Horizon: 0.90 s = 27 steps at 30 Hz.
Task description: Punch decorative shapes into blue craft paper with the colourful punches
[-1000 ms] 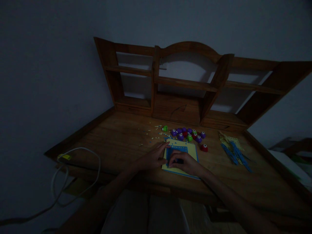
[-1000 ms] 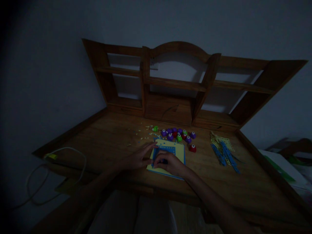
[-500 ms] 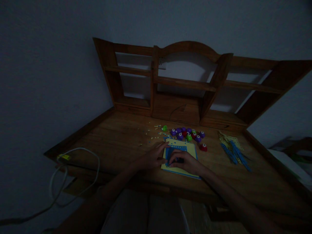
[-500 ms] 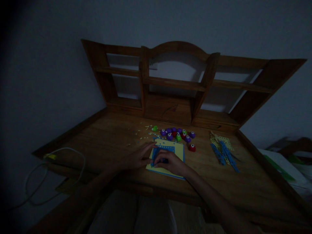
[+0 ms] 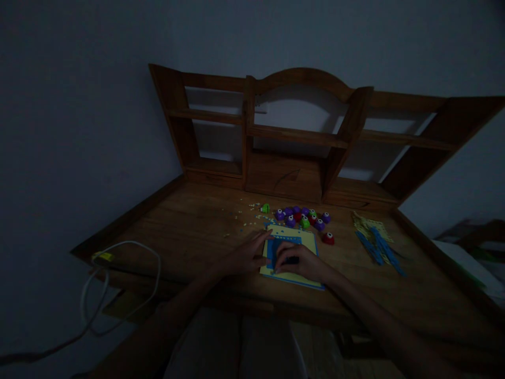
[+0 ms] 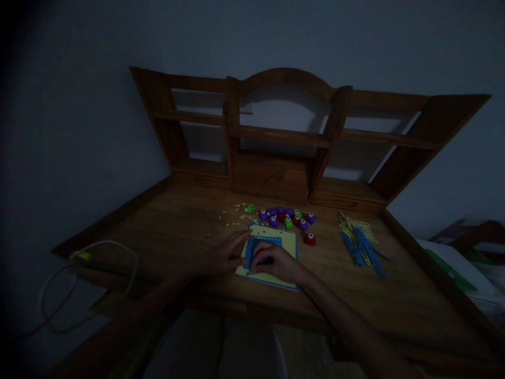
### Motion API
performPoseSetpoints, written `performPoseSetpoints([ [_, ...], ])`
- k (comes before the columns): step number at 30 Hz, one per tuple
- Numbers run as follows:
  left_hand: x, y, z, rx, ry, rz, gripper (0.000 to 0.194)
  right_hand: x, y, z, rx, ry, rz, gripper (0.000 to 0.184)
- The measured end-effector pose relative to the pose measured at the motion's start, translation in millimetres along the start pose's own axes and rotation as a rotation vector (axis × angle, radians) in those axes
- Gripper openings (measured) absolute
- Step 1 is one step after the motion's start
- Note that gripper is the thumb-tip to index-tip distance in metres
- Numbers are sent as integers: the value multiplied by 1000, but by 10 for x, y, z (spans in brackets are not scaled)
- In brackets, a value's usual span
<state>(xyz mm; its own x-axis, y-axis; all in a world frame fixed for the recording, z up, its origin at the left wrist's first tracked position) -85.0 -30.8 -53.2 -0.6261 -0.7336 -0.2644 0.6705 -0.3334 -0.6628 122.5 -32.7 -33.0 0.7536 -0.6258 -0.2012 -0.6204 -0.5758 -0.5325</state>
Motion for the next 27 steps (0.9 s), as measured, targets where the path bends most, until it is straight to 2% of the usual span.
performPoseSetpoints([
  [11, 2, 3, -7, 1, -13, -13, 73, -1, -24, 32, -28, 5, 34, 20],
  [18, -3, -22, 44, -20, -23, -24, 68, 35, -108, -32, -38, 11, -64, 19],
  [23, 3, -11, 21, -48, -13, -26, 67, 64, -144, -44, -23, 14, -25, 22],
  [27, 9, -2, 1, -50, 2, -14, 69, 68, -149, -29, -15, 0, -20, 16],
])
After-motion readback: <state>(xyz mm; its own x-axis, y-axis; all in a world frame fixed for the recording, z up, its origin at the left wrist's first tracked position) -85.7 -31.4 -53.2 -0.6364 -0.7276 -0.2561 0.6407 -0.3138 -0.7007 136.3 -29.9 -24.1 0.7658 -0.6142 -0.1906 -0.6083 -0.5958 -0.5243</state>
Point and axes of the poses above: each hand's wrist, its own x-axis away from the middle knuckle, its own y-axis out of the palm, z = x × y, the point moved 2 cm from there along -x, towards the middle knuckle, and after that the axes turned 2 degrees about y, right-handed, at the moved point
